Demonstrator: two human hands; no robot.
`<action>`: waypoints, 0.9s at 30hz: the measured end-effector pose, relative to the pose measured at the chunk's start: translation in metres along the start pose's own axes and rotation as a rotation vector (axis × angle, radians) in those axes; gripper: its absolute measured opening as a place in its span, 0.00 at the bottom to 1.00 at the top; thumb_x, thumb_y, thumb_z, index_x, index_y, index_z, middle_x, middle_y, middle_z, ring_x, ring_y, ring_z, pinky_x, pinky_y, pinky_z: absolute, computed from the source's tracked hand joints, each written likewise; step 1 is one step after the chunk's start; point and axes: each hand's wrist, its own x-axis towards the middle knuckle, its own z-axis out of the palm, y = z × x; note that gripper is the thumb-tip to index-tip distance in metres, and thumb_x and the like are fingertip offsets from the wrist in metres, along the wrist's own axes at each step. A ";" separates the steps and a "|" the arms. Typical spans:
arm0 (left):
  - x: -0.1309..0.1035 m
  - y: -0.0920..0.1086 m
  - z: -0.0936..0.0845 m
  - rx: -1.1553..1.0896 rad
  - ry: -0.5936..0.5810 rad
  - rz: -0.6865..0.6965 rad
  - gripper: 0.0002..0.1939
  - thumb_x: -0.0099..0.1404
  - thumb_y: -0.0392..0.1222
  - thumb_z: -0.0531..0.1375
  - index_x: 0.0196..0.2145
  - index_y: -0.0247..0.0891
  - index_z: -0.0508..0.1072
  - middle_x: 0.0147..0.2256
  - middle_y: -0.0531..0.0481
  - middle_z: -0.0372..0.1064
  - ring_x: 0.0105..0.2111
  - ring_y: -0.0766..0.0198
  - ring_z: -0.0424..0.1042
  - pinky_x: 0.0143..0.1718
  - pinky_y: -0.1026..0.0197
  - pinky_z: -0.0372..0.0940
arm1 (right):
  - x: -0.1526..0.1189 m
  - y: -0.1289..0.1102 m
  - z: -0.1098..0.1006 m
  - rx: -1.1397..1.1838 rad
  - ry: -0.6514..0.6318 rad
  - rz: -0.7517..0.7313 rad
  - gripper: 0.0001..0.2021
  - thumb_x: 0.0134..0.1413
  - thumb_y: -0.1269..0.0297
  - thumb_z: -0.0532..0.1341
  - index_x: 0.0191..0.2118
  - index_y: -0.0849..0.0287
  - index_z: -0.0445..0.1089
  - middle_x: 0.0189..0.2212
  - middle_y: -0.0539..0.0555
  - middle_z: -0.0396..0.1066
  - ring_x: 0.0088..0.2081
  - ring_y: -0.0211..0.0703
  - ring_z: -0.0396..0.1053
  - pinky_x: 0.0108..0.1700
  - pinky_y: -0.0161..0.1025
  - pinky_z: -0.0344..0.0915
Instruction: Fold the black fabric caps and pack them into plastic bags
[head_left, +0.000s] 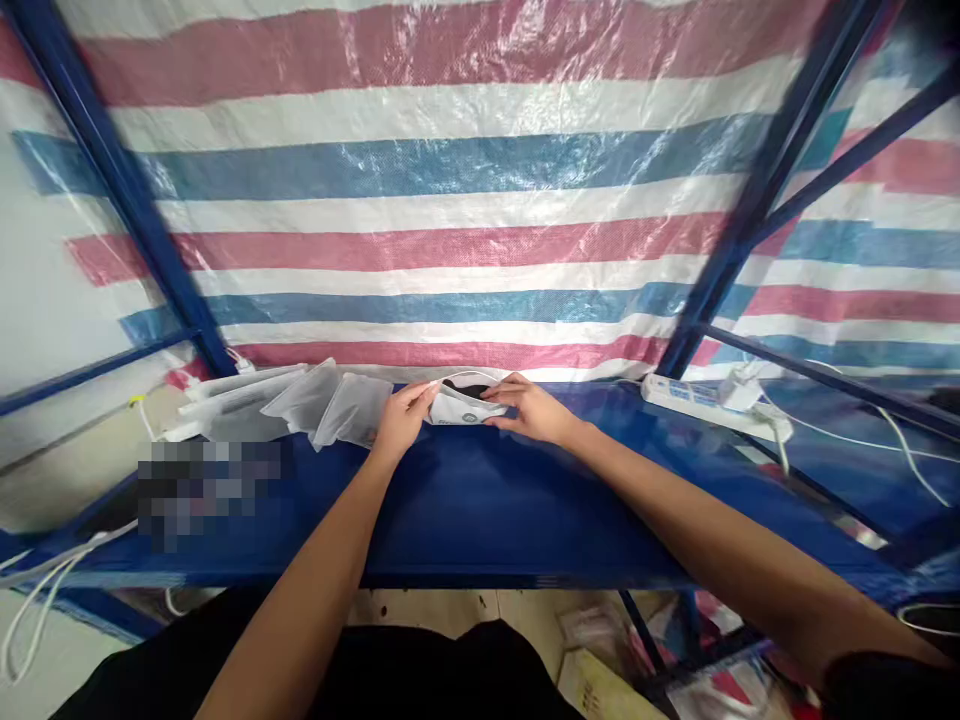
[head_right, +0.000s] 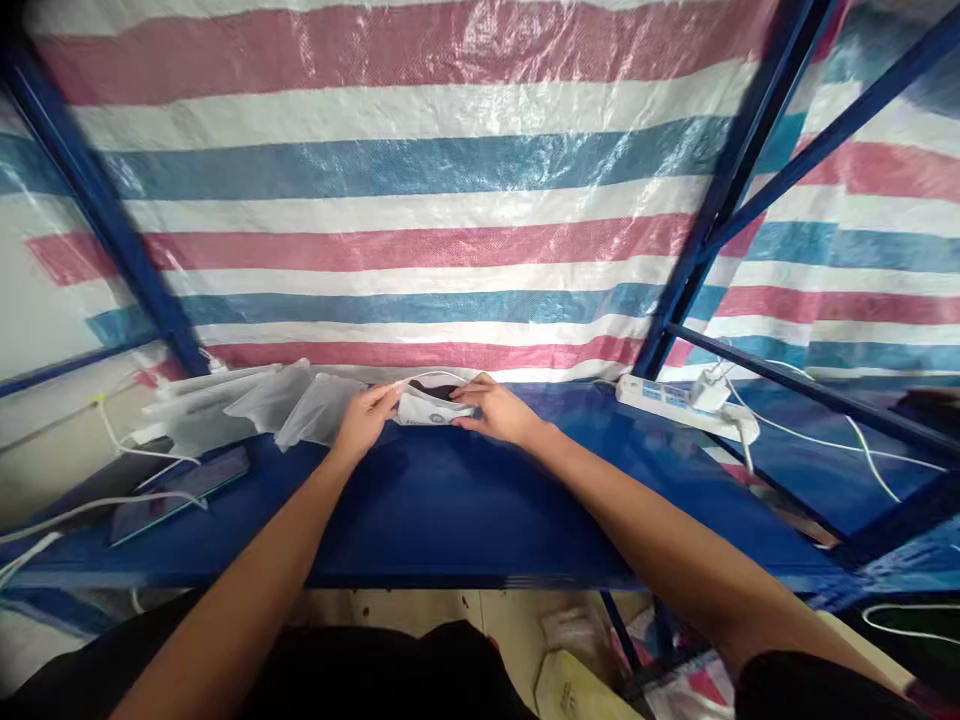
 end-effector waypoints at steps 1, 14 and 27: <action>0.000 -0.001 0.000 0.001 0.002 -0.002 0.23 0.71 0.62 0.67 0.51 0.42 0.87 0.55 0.45 0.82 0.54 0.44 0.81 0.53 0.48 0.78 | 0.000 0.001 0.001 -0.004 -0.011 0.008 0.17 0.67 0.54 0.72 0.56 0.56 0.83 0.56 0.59 0.82 0.57 0.60 0.75 0.63 0.57 0.71; -0.010 0.016 0.008 0.052 -0.092 0.117 0.18 0.75 0.56 0.65 0.53 0.44 0.87 0.57 0.46 0.82 0.58 0.48 0.79 0.65 0.48 0.70 | 0.018 -0.049 0.017 -0.159 0.041 -0.082 0.33 0.65 0.44 0.71 0.69 0.55 0.72 0.64 0.62 0.76 0.79 0.70 0.49 0.78 0.75 0.46; -0.018 0.031 0.009 0.276 -0.107 0.346 0.09 0.75 0.46 0.66 0.44 0.45 0.88 0.46 0.48 0.86 0.45 0.53 0.85 0.48 0.54 0.78 | 0.019 -0.058 0.021 0.095 0.403 -0.076 0.14 0.74 0.58 0.66 0.60 0.47 0.77 0.55 0.57 0.80 0.63 0.59 0.72 0.65 0.63 0.71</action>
